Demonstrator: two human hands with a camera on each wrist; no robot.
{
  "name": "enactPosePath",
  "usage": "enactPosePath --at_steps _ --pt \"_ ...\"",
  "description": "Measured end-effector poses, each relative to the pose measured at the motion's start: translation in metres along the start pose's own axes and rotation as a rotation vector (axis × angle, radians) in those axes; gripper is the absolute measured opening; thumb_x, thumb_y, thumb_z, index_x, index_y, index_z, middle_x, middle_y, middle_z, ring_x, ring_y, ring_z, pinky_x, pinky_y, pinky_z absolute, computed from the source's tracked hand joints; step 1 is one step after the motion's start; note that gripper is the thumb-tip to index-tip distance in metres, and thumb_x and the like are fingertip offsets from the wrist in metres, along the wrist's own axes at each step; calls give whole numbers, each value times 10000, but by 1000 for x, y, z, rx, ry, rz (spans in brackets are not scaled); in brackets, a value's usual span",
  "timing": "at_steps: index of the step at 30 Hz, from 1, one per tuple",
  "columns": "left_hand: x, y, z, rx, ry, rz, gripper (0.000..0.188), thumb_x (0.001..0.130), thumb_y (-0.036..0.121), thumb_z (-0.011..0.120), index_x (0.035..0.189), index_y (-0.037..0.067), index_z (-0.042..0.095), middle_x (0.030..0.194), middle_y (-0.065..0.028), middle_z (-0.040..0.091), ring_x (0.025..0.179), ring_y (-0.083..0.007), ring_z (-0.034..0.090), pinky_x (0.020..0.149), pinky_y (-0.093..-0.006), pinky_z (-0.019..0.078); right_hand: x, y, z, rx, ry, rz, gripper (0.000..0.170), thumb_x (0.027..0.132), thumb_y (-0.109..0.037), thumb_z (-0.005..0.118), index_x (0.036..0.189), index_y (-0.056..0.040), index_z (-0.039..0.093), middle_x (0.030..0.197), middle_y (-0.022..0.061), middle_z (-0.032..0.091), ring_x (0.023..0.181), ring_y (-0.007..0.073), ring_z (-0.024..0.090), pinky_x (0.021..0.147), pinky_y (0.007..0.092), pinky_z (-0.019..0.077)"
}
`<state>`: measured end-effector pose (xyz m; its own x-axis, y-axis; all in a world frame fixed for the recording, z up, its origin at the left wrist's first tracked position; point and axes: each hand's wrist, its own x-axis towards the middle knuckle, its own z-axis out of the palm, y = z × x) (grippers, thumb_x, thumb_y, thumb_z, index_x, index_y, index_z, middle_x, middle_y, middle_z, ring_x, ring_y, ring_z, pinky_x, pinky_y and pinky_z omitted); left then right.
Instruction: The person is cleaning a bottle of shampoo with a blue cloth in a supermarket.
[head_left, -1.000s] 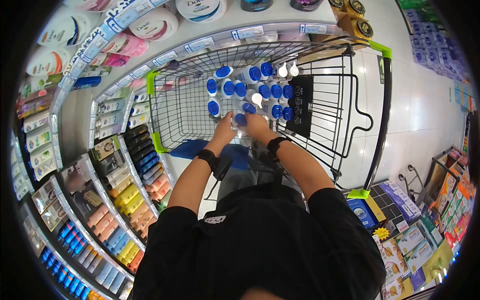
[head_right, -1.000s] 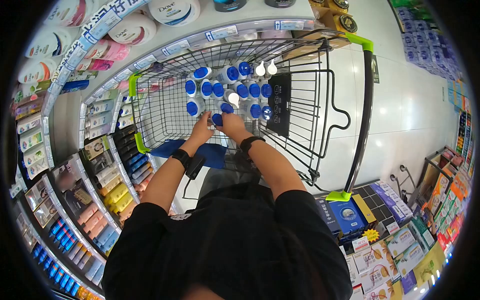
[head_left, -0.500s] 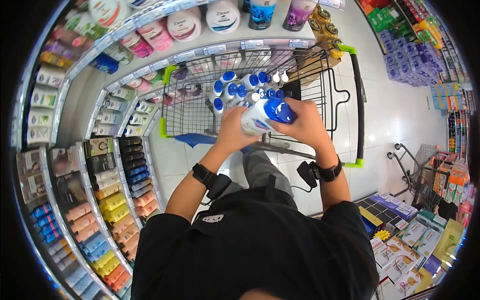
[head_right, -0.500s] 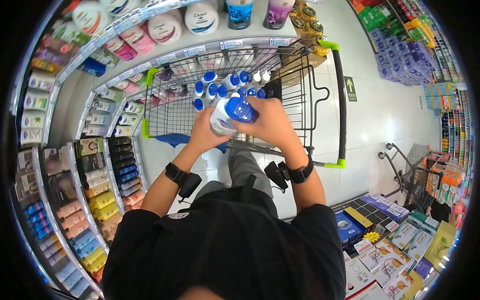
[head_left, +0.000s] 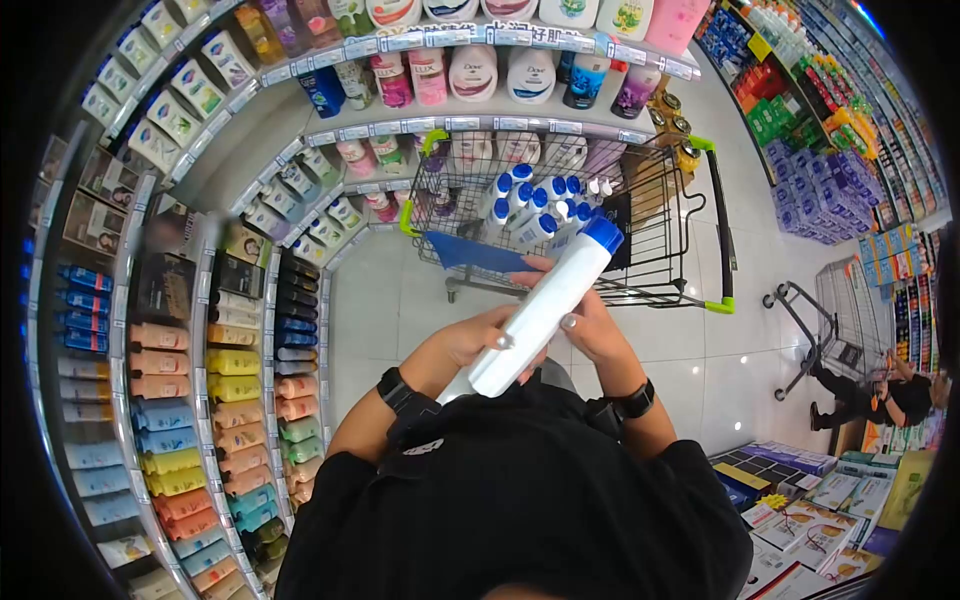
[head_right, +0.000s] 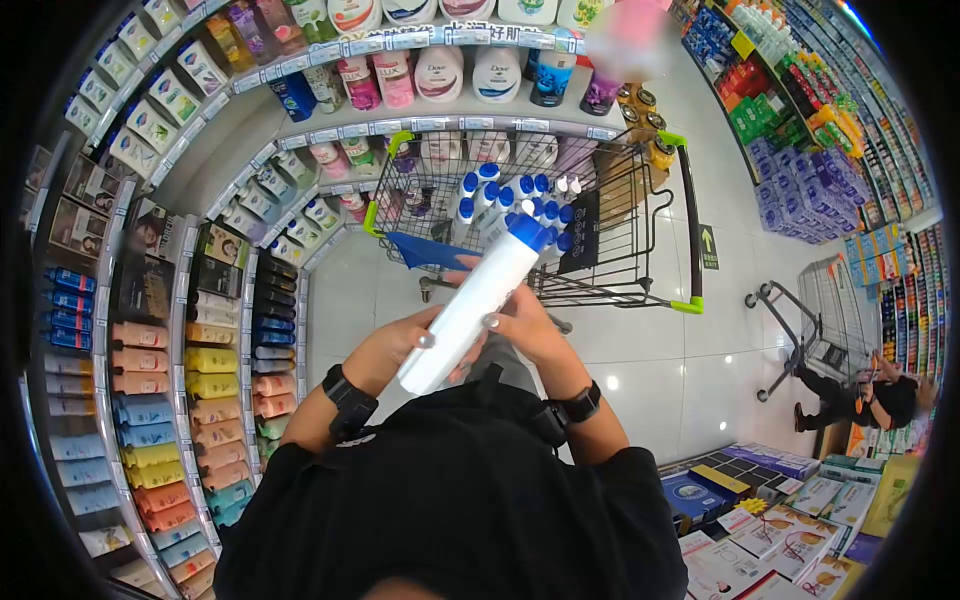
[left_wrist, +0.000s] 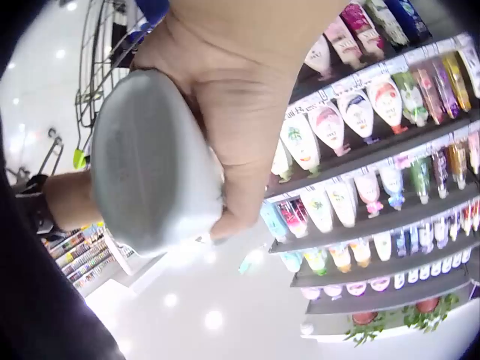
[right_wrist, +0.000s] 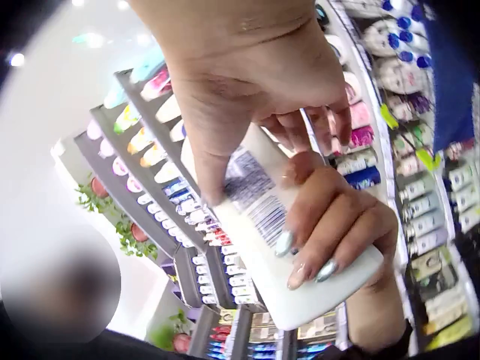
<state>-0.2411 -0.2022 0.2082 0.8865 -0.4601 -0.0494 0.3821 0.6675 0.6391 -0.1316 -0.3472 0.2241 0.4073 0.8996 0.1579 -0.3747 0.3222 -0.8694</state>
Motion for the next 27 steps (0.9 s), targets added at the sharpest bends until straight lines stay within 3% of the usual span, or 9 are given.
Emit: enactPosePath --at_steps 3,7,8,10,15,20,23,25,27 --pt "-1 -19 3 -323 -190 45 674 629 405 689 1099 -16 451 801 -118 534 688 -242 597 686 -365 518 5 9 16 155 -71 71 791 692 -517 670 1186 48 417 1159 241 510 1063 276 525 910 383 423" --pt "1 -13 0 -351 -233 28 687 661 462 647 1116 -12 450 822 -135 515 734 -256 584 734 -417 516 5 38 -7 211 159 148 706 717 -496 654 1128 42 455 1027 223 579 933 302 596 814 388 501" --pt "-2 -6 2 -300 -187 9 700 659 478 639 1118 -15 450 832 -144 515 730 -254 579 732 -418 514 9 36 -7 390 166 151 546 740 -235 687 1153 13 432 999 131 575 928 226 594 774 341 520" --pt "-4 -1 -8 -285 -195 -32 662 677 402 645 1150 -15 445 921 -180 519 855 -293 583 778 -474 503 16 29 -6 286 219 144 531 739 -203 672 1154 21 428 996 129 578 901 220 602 762 337 522" --pt "-20 43 -16 -57 -66 -63 591 700 240 651 1182 -15 425 1049 -202 532 1009 -343 551 797 -517 492 62 10 22 136 198 49 455 730 -133 630 1112 48 461 954 121 590 826 190 613 699 296 509" --pt "-28 91 -37 312 314 84 549 707 109 659 1193 -15 433 1088 -143 563 998 -250 573 828 -389 489 117 -3 29 -93 193 -40 332 723 -83 647 1010 53 548 896 96 618 785 144 600 679 272 490" --pt "-32 118 -36 366 477 181 529 715 56 662 1191 -20 444 1082 -114 578 973 -195 584 830 -319 482 145 -17 35 -151 245 -70 266 732 -59 655 966 48 586 888 85 633 779 122 594 684 261 479" --pt "-36 133 -31 373 471 236 514 732 57 664 1191 -29 449 1079 -118 581 958 -182 587 816 -311 486 162 -22 35 -120 260 -56 256 747 -71 649 968 43 587 888 84 634 781 119 596 687 258 477" --pt "-43 142 -27 377 459 294 512 743 72 663 1197 -30 449 1077 -131 576 959 -185 581 814 -316 483 171 -28 38 -105 151 -62 335 776 -122 630 1047 52 541 944 98 623 825 136 600 721 272 488"
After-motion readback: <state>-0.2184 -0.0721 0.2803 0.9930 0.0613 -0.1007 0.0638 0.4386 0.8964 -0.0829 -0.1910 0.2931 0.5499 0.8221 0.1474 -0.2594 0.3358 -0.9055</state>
